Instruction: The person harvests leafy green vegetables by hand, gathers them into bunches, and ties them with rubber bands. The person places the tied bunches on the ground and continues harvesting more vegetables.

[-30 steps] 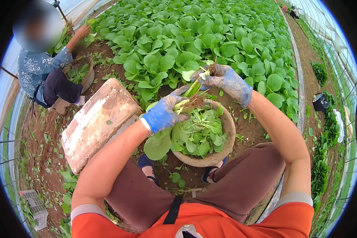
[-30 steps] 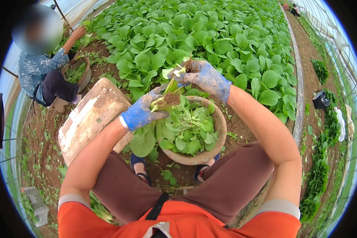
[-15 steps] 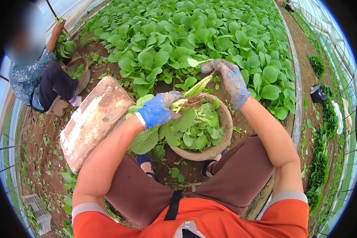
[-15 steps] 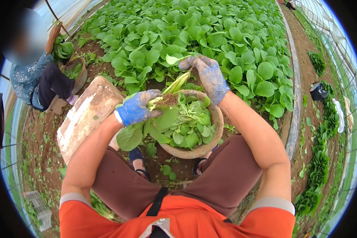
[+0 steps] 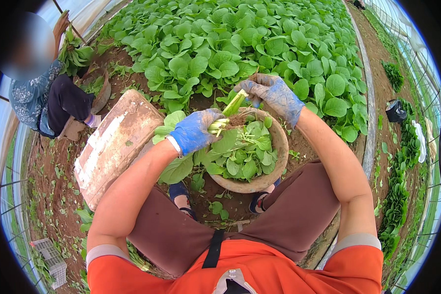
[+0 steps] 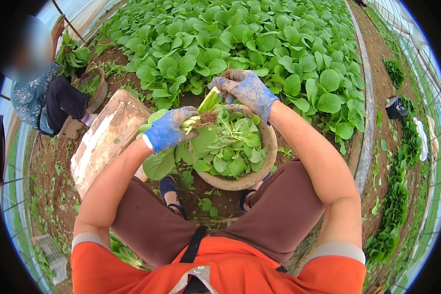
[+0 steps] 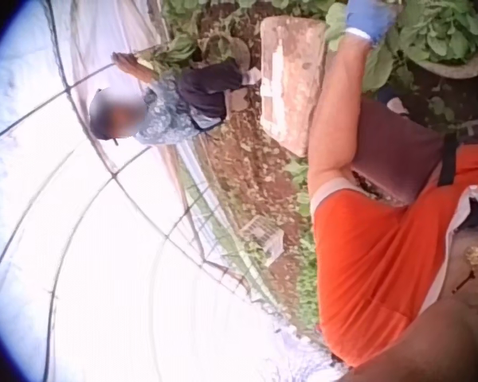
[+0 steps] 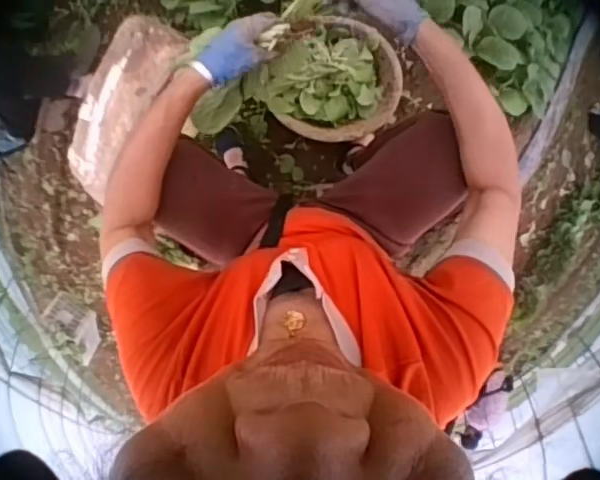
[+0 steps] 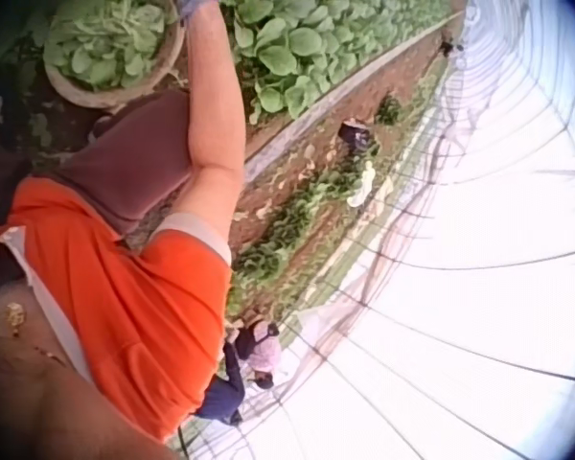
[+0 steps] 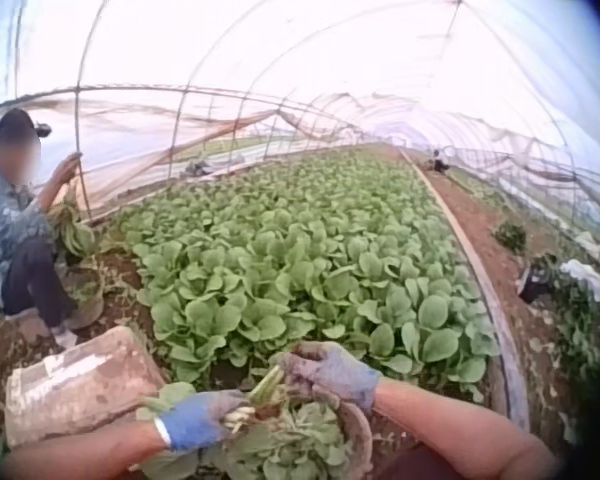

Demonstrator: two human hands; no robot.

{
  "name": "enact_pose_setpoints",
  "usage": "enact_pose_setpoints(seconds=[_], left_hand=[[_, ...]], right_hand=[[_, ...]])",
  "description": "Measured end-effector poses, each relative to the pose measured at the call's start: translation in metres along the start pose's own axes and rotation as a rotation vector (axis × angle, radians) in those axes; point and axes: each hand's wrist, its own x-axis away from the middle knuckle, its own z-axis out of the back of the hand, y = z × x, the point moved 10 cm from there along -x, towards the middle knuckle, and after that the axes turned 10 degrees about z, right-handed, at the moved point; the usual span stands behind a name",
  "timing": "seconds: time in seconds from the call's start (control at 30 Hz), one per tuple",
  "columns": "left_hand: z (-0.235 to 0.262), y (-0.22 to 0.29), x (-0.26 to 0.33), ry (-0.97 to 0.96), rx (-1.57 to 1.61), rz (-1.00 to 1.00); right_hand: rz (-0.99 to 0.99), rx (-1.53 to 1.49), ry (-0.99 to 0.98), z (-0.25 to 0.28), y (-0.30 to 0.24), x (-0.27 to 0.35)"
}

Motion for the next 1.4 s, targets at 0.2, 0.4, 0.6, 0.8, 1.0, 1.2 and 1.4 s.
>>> enact_pose_setpoints(seconds=[0.2, 0.4, 0.6, 0.8, 1.0, 1.2, 1.4], left_hand=[[0.022, -0.016, -0.008, 0.002, 0.821, 0.134], [0.028, -0.013, -0.018, 0.061, 0.927, 0.162], [0.008, 0.002, -0.045, 0.007, 0.914, 0.053], [0.025, -0.003, -0.042, 0.074, 1.019, 0.160], [0.065, -0.013, -0.021, 0.302, 0.836, 0.270], [0.087, -0.047, -0.007, 0.505, 0.853, 0.261], [0.082, -0.070, -0.011, 0.465, 0.633, 0.319]], right_hand=[[0.408, 0.104, 0.182, 0.040, -0.021, -0.006], [0.368, 0.221, -0.074, -0.010, -0.051, -0.001], [0.482, 0.375, 0.084, -0.004, -0.047, -0.008], [0.217, 0.154, -0.011, 0.096, -0.001, -0.021], [-0.169, 0.739, -0.222, 0.167, 0.213, -0.013], [-0.132, 1.517, -0.476, 0.155, 0.377, -0.025], [-0.392, 2.117, -0.597, 0.218, 0.503, -0.046]])
